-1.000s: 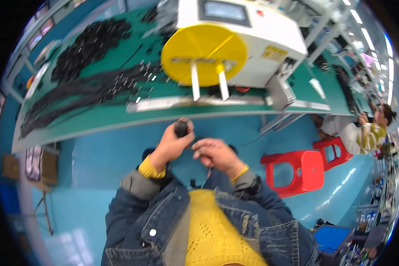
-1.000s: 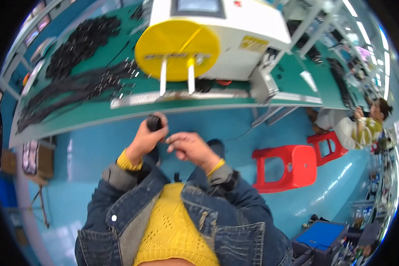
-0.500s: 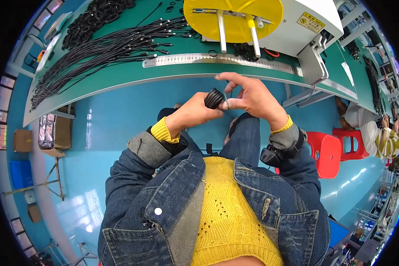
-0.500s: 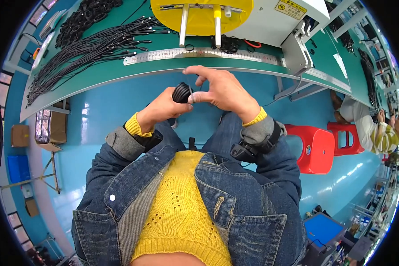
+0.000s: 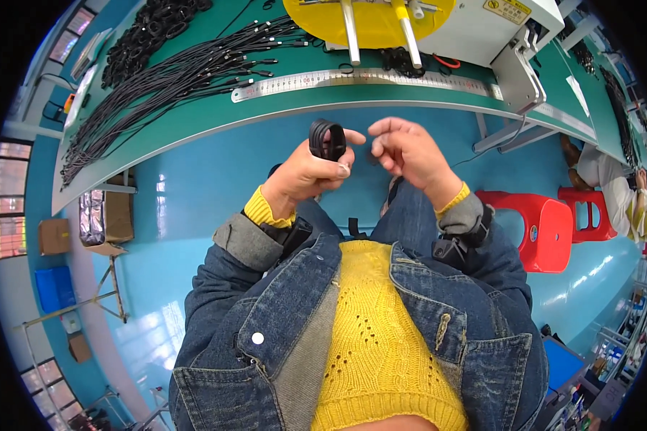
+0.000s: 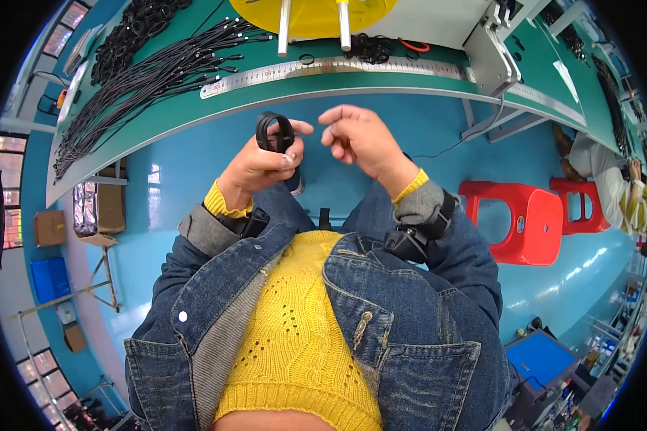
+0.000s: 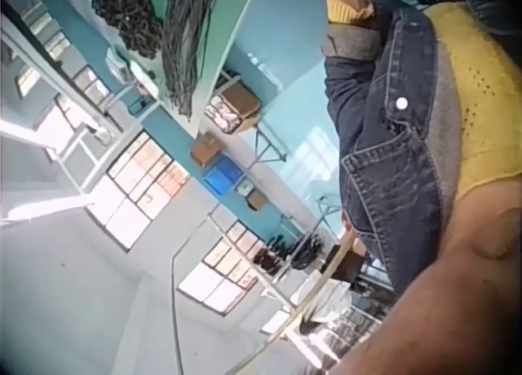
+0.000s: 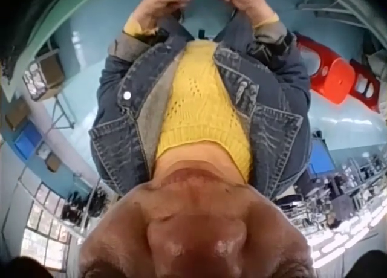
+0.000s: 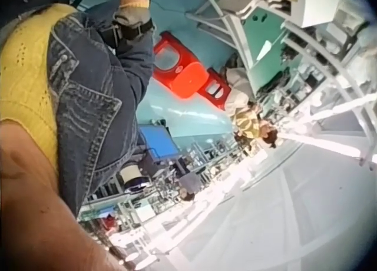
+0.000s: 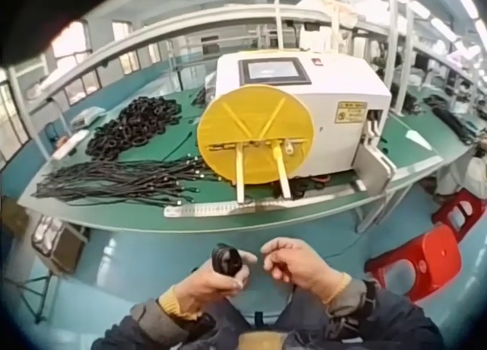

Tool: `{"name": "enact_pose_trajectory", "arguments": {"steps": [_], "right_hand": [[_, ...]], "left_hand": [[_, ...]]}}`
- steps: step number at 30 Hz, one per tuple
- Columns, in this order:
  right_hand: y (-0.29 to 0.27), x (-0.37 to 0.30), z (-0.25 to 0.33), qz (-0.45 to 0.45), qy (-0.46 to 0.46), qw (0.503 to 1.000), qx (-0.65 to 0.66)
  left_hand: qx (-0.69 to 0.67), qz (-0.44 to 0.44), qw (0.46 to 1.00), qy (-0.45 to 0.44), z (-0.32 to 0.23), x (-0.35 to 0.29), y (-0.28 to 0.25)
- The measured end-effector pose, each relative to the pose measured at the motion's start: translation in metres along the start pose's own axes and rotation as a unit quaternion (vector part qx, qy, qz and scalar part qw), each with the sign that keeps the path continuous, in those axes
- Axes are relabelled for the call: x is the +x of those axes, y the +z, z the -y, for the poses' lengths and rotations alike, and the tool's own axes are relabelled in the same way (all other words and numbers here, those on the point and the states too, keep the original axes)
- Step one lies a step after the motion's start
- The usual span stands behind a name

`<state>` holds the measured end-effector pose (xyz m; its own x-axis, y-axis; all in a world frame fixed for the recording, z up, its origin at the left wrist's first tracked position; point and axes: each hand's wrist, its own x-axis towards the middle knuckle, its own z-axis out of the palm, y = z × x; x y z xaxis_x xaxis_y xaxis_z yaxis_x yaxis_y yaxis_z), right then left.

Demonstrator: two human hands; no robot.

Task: The person picks up a cable, winds it around the pegs of a machine, and removes the coiled cable. They then secure the coil with a rubber band and set it aside before repeating the process.

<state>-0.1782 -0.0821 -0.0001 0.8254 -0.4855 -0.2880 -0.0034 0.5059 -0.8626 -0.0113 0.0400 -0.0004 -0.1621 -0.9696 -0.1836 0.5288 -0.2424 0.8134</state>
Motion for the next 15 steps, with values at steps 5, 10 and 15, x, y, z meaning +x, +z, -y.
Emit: {"name": "enact_pose_trajectory", "arguments": {"steps": [5,10,15], "right_hand": [[0.007,0.005,0.039,0.012,-0.044,0.983,-0.18],[0.018,0.014,0.049,0.05,-0.007,0.952,-0.303],[0.033,0.034,0.014,0.05,-0.12,0.844,-0.521]], "left_hand": [[-0.182,0.126,0.975,-0.017,0.009,0.007,-0.012],[-0.262,0.169,0.948,-0.058,0.011,0.006,-0.015],[0.051,0.028,0.997,-0.05,0.008,-0.007,-0.01]]}}
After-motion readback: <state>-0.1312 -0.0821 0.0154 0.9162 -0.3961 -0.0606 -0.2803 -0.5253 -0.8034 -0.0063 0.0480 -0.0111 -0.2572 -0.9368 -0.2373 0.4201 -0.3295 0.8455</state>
